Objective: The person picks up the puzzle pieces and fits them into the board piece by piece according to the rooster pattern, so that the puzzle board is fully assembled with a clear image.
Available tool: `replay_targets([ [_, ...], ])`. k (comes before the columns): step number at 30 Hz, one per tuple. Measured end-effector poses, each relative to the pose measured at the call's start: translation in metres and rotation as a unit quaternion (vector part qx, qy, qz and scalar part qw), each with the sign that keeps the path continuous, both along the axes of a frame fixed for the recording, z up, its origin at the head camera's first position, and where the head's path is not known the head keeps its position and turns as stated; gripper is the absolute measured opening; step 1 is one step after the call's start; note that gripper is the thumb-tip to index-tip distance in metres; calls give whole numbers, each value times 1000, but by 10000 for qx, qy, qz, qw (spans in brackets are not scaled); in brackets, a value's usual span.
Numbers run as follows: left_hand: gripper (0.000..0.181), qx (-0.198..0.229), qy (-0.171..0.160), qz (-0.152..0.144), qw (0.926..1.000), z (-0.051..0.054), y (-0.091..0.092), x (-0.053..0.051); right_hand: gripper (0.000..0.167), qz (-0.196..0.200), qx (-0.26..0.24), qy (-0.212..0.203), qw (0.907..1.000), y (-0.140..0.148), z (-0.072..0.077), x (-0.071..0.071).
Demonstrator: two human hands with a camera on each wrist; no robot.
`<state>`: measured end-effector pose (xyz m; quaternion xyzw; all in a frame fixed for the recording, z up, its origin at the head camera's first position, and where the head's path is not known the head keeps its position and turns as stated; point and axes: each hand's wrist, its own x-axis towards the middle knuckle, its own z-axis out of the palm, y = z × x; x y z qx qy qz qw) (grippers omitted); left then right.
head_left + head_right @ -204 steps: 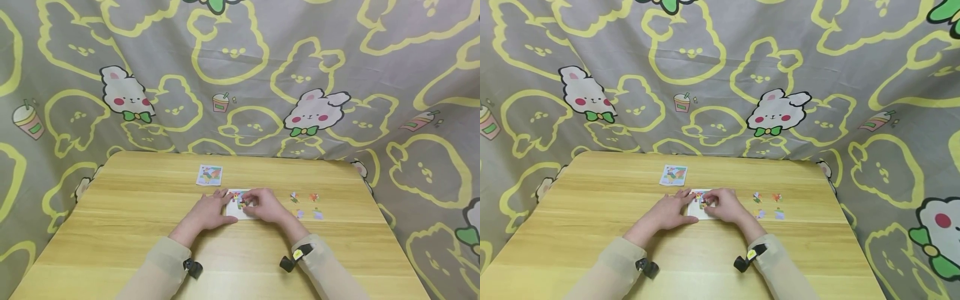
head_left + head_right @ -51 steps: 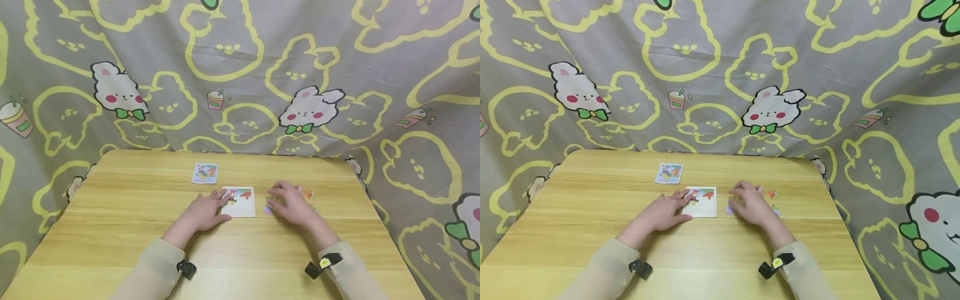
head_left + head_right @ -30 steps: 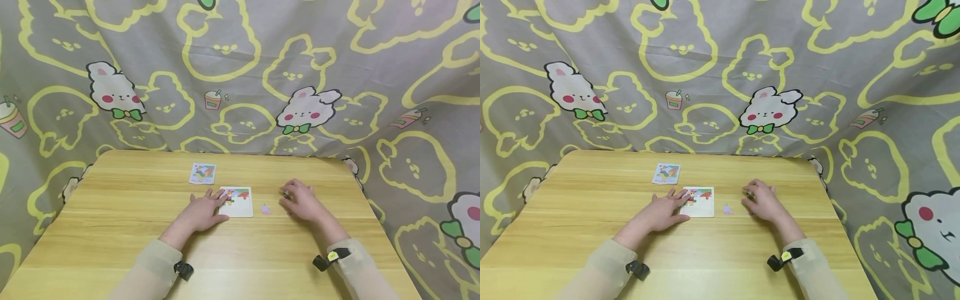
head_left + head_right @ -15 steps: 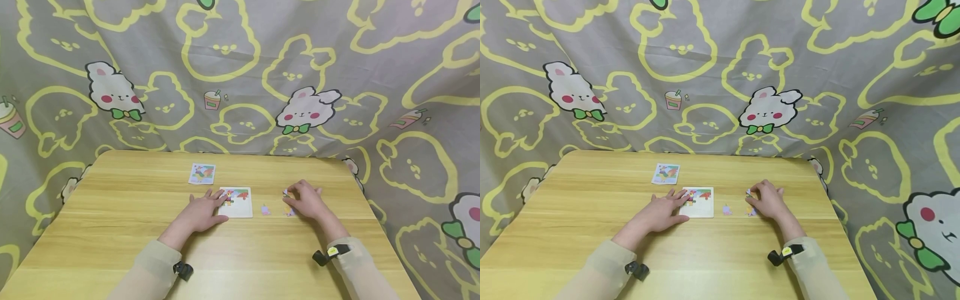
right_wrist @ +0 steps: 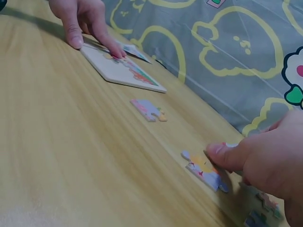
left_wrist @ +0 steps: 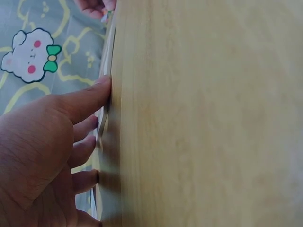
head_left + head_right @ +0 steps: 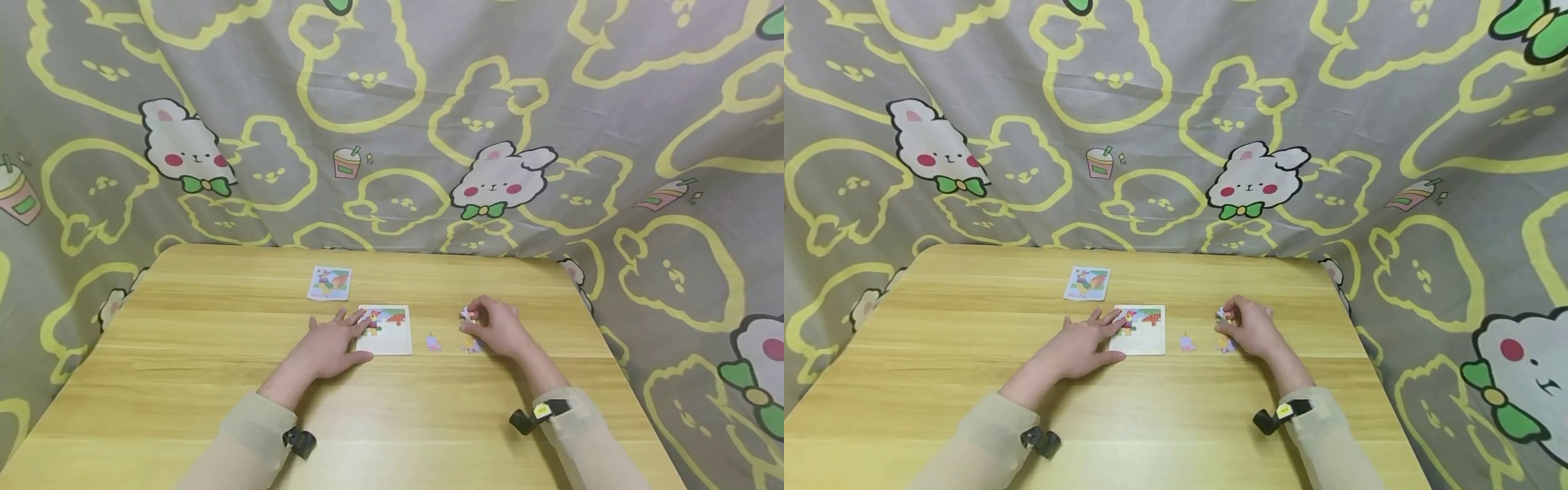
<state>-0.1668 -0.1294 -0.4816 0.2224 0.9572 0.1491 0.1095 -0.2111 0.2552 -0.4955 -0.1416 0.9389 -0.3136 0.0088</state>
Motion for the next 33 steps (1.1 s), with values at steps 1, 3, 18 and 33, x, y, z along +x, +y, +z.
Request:
replay_targets([
  [1,75,-4,-1,-2,10000,0,0,0,36,25,-36,9,10000,0,0,1],
  [3,74,-1,-9,-6,10000,1,0,0,36,99,-120,8,9999,1,-1,1],
  [18,74,22,3,13,10000,2,0,1,34,775,-58,24,9970,3,4,4],
  [33,77,6,-17,57,10000,-2,-1,0,37,823,413,55,9957,0,9,5],
])
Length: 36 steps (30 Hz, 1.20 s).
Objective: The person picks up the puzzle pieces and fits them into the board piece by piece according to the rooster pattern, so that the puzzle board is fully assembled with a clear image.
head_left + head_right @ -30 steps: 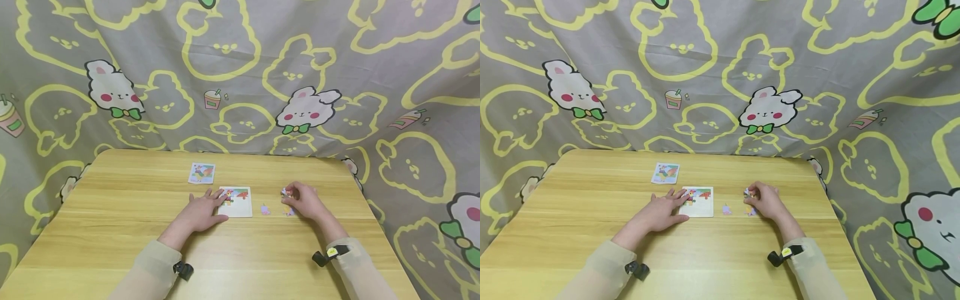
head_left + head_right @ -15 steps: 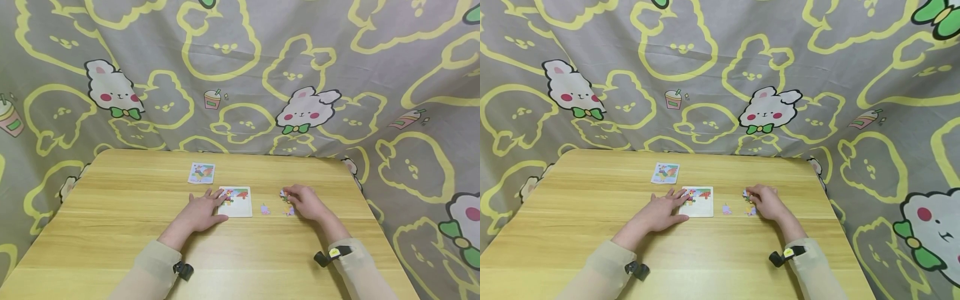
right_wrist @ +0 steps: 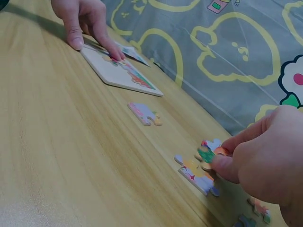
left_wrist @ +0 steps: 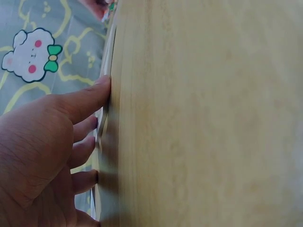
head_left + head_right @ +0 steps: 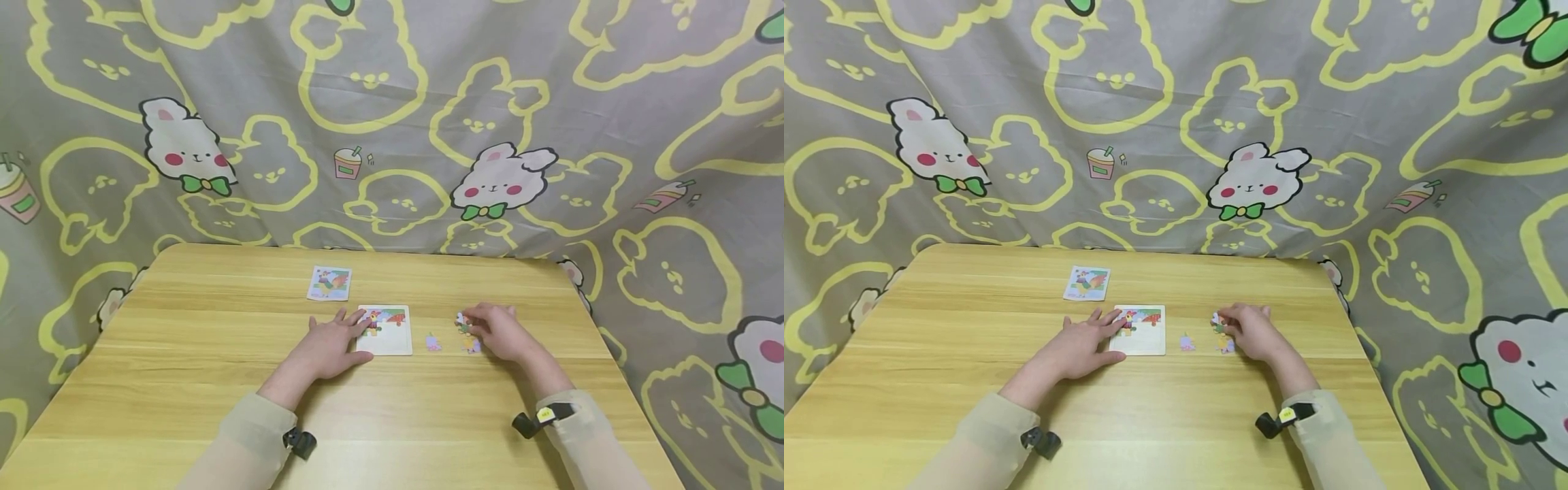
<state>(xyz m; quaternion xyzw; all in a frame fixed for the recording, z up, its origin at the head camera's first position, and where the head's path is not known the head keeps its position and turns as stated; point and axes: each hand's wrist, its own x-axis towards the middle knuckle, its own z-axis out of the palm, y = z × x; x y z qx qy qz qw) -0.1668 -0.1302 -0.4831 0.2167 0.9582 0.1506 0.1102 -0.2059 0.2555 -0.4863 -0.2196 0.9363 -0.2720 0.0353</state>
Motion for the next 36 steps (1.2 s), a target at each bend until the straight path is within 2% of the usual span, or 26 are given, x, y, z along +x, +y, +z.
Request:
replay_targets([
  [4,77,20,10,8,10000,0,0,0,25,-181,-445,-86,9988,2,-3,0],
  [9,76,44,36,26,10000,0,0,0,12,-369,-1188,-380,9915,1,-5,1],
  [16,76,32,53,52,10000,-1,0,0,12,-419,-1870,-500,9802,-9,4,3],
  [26,76,63,41,30,10000,0,1,-1,14,-448,-1994,-513,9776,-39,17,7],
  [36,77,42,28,38,10000,-1,0,1,12,-431,-2271,-878,9689,-71,14,12],
])
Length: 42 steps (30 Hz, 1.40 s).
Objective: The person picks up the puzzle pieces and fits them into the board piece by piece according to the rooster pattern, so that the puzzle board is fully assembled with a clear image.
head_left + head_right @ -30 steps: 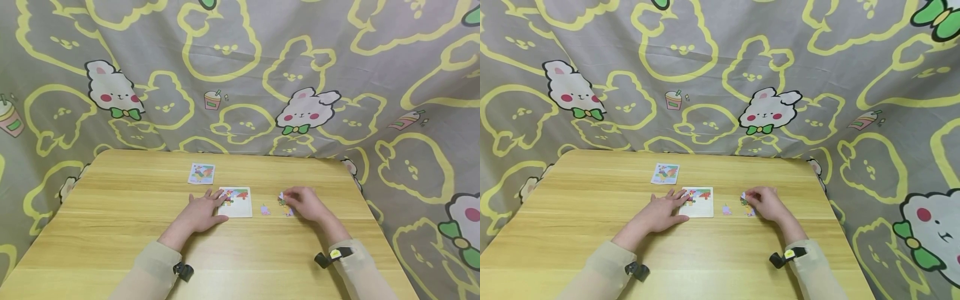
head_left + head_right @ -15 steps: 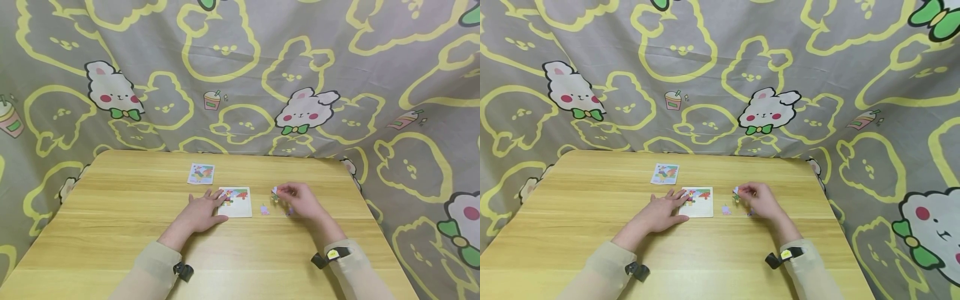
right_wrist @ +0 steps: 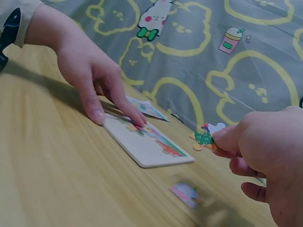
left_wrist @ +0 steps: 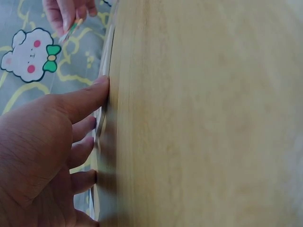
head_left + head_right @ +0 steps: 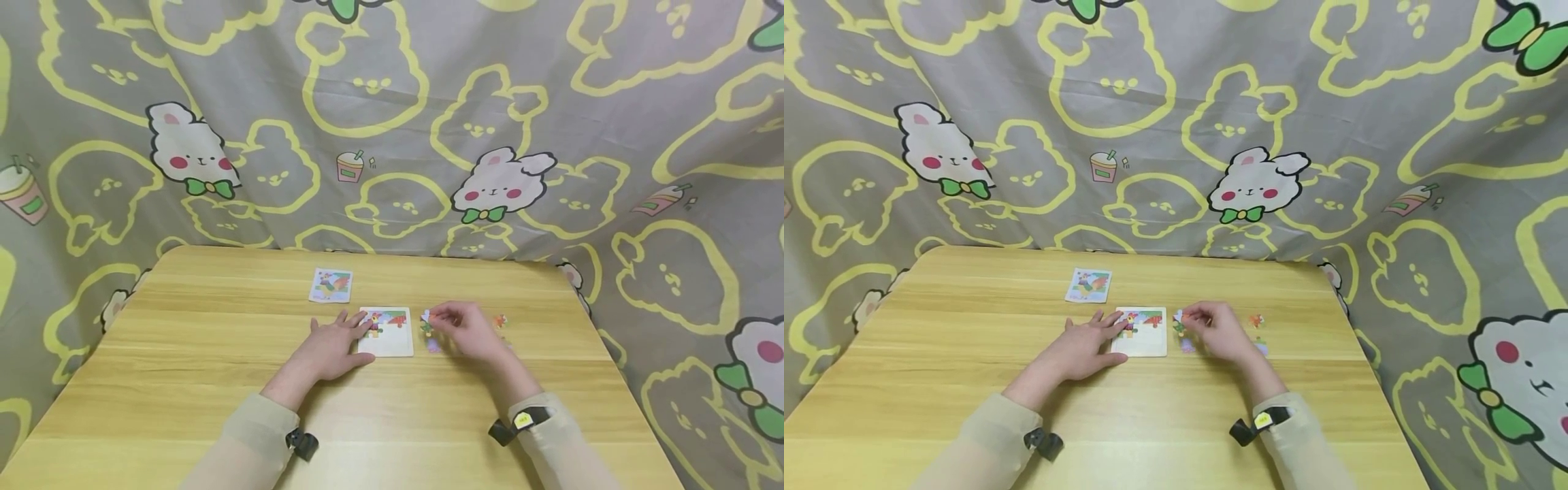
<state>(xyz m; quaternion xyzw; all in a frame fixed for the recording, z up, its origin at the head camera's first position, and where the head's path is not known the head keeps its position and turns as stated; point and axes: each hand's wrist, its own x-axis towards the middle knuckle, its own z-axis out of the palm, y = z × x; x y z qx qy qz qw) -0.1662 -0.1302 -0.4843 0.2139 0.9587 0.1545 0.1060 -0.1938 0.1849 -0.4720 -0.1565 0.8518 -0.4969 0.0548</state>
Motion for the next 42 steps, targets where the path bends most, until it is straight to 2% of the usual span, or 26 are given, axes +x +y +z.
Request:
replay_targets([
  [12,77,-25,70,-4,10000,-2,1,-1,14,494,-141,-255,9984,-34,-5,-1],
  [22,76,-10,52,15,10000,0,1,0,14,607,175,163,9979,-56,-17,-10],
  [35,77,-37,50,55,10000,-2,1,0,9,487,344,268,9979,-71,-25,-12],
  [42,77,-49,98,28,9999,-2,0,0,7,330,691,482,9959,-77,-31,-12],
])
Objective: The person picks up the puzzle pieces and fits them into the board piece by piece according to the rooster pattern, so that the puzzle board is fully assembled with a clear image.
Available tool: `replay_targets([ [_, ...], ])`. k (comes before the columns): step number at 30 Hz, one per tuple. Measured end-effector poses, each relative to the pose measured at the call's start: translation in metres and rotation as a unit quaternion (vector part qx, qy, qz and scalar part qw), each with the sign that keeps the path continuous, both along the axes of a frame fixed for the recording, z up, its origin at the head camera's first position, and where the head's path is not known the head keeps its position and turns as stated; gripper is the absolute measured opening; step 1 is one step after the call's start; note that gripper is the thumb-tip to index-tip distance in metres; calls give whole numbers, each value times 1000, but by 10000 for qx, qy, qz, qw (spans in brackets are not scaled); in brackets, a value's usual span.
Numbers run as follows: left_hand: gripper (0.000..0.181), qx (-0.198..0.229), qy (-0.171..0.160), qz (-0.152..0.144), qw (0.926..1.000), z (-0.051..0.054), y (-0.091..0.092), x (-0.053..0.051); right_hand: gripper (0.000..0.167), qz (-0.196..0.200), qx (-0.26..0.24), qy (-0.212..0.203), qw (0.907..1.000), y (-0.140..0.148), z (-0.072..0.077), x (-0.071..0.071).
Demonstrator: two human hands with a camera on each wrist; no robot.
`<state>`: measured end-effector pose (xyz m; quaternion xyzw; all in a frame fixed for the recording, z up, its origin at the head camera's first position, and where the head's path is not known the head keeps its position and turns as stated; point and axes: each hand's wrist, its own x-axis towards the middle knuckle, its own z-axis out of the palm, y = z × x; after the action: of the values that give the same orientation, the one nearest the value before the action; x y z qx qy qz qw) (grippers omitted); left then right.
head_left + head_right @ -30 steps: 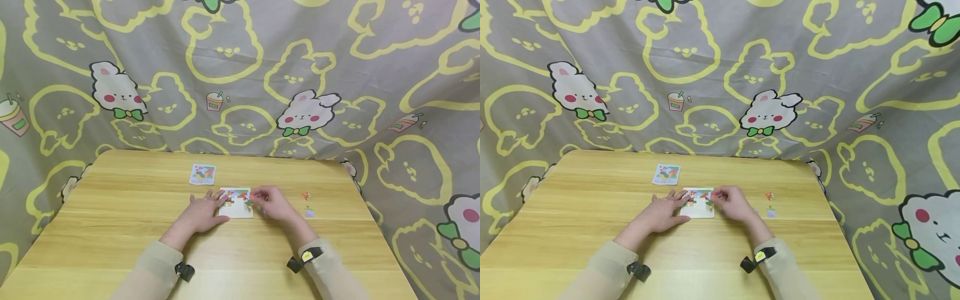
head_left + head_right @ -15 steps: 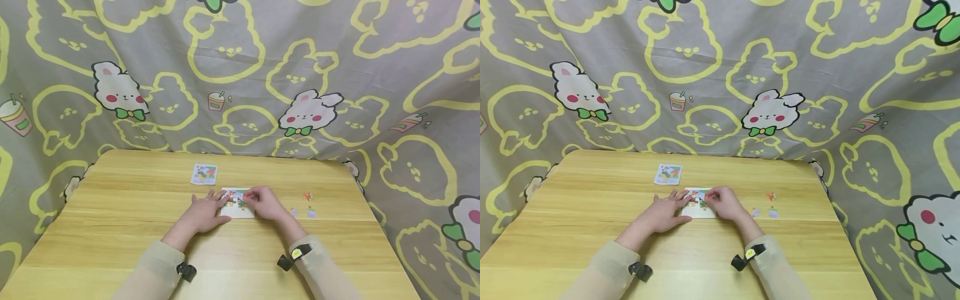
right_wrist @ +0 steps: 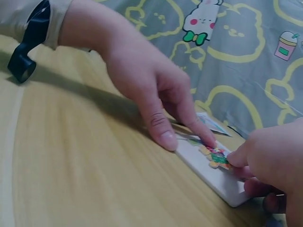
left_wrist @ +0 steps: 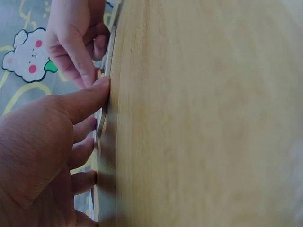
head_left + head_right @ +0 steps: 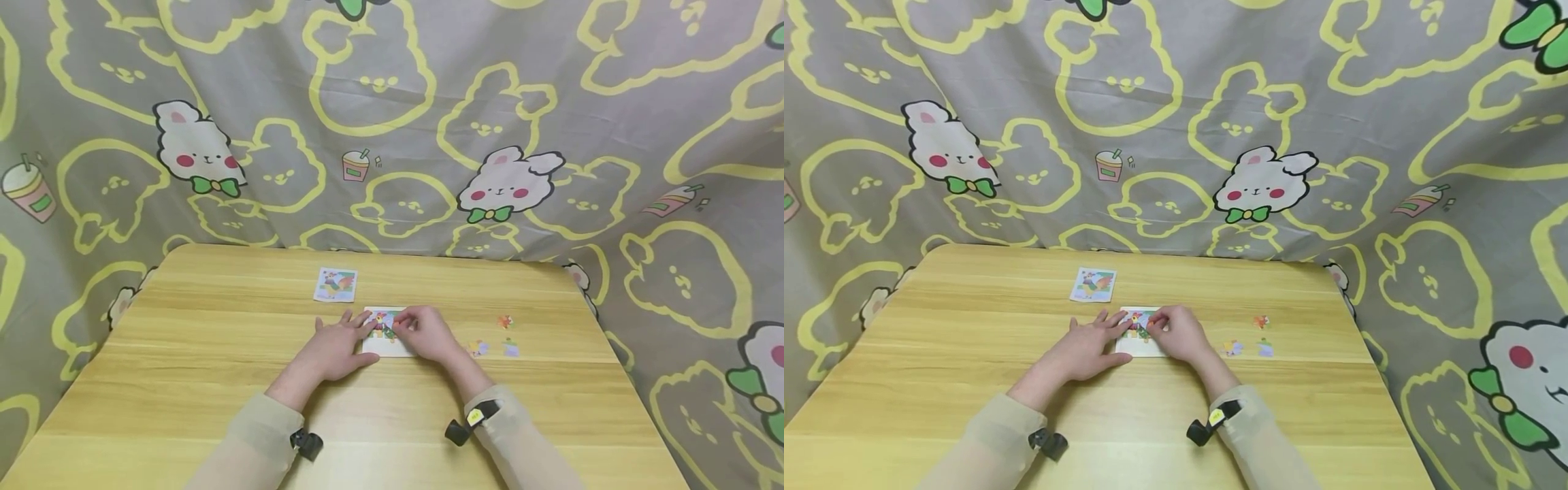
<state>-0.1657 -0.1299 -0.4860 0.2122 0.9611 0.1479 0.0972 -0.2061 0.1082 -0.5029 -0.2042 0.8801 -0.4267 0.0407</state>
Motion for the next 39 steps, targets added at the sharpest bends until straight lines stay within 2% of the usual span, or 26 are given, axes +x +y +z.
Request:
replay_targets([
  [7,77,-45,36,-29,10000,-1,0,0,11,-138,538,474,9973,-5,1,4],
  [12,77,-78,3,-39,10000,1,0,0,41,23,1539,996,9831,1,3,9],
  [15,77,-71,-30,-13,10000,2,0,0,55,206,1879,1118,9756,4,1,10],
  [29,76,-17,-65,1,10000,3,2,3,53,365,1953,1406,9699,4,-6,12],
  [36,76,-312,-87,-21,9995,9,6,4,57,340,2009,1366,9694,1,-7,10],
  [39,77,-357,-9,-124,9993,13,9,3,56,298,1968,1345,9707,0,-6,9],
])
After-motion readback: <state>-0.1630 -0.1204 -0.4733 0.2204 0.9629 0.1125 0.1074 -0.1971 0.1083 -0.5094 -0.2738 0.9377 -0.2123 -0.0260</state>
